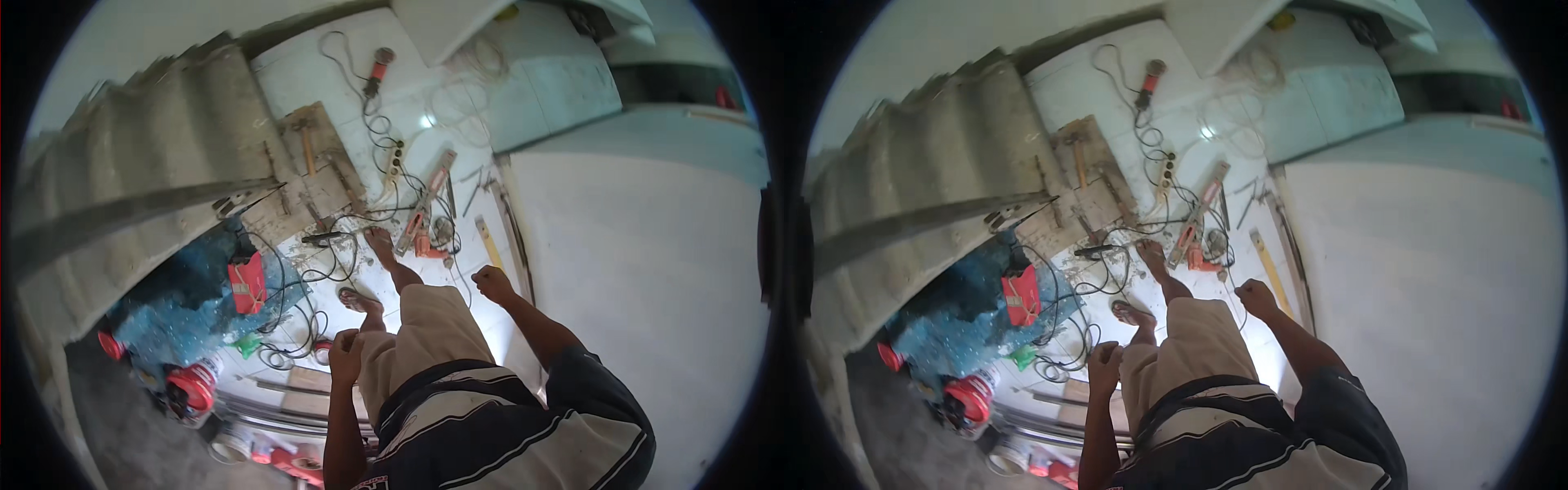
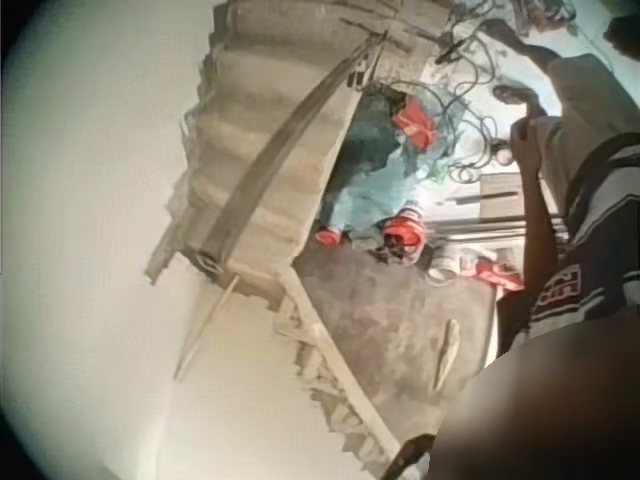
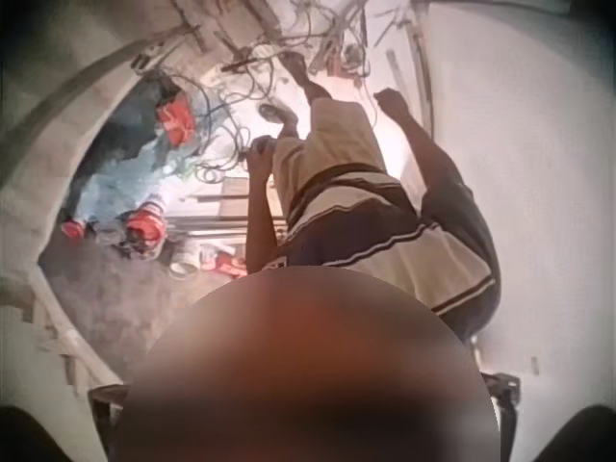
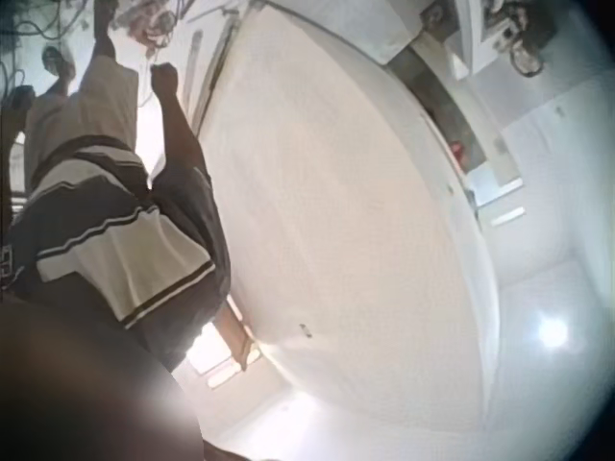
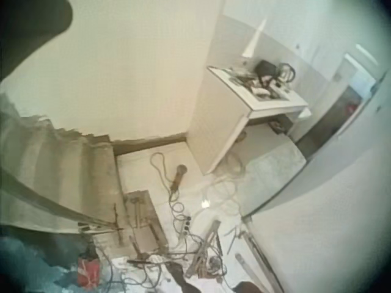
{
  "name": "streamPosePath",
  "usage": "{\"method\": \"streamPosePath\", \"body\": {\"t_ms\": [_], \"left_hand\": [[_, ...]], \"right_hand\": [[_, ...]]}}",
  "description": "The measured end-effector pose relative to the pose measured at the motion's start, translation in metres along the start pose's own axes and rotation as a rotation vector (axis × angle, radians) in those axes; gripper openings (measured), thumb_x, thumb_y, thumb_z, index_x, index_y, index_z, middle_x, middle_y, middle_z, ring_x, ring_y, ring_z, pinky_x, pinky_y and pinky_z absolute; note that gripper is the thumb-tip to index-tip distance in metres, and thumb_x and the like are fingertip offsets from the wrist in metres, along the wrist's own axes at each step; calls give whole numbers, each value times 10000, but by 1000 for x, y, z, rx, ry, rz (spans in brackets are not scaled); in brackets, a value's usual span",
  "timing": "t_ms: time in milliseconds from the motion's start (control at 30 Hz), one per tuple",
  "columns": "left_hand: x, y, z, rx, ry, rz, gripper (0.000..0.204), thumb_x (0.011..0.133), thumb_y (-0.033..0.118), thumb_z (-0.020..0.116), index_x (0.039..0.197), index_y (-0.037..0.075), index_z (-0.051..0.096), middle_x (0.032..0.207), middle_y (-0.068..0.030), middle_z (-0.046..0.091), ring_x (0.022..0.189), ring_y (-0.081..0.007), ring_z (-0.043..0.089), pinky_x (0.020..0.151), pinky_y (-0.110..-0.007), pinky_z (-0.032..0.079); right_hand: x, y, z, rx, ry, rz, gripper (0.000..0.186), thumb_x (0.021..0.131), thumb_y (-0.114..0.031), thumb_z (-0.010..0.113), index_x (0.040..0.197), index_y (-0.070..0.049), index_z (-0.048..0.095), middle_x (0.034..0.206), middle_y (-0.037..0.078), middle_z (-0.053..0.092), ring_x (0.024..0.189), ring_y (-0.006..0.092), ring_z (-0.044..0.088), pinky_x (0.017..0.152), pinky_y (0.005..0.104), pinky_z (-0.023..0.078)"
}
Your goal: Hammering a metal rod into a concrete staircase to secure a handrail.
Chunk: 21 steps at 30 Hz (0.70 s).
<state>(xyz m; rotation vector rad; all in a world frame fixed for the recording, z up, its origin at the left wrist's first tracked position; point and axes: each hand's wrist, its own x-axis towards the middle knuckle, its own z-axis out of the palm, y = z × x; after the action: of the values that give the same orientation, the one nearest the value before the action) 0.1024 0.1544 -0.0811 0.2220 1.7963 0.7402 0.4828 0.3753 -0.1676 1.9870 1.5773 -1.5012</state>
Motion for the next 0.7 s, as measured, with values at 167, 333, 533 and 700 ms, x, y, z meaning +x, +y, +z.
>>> {"method": "streamPosePath", "body": {"t_ms": [167,333,533,700], "left_hand": [[11,-34,-4,222,-172,-13,290,949,247,727,1068,-12,675,883,-76,703,755,-123,645,674,-291,521],[12,-42,-31,360,-178,-13,281,944,242,732,1038,-19,685,913,-96,726,743,-155,666,709,-309,538],[23,-47,-59,376,-213,99,280,952,251,722,1079,7,669,906,-67,702,739,-145,662,654,-297,530],[23,-89,-80,338,-199,5,286,940,241,738,1029,-22,672,882,-89,708,725,-141,658,650,-292,547]], "right_hand": [[-63,66,45,88,8,136,363,899,-376,705,864,-16,729,820,164,731,786,270,709,749,411,551],[-126,70,95,122,-52,96,421,889,-438,674,955,-29,746,956,202,740,905,343,713,830,426,549],[-182,70,133,231,80,158,391,900,-396,677,1008,-26,740,937,153,742,885,266,701,816,396,544],[-214,87,149,202,71,269,426,917,-423,632,1041,-30,740,1036,183,739,999,335,699,895,432,534]]}}
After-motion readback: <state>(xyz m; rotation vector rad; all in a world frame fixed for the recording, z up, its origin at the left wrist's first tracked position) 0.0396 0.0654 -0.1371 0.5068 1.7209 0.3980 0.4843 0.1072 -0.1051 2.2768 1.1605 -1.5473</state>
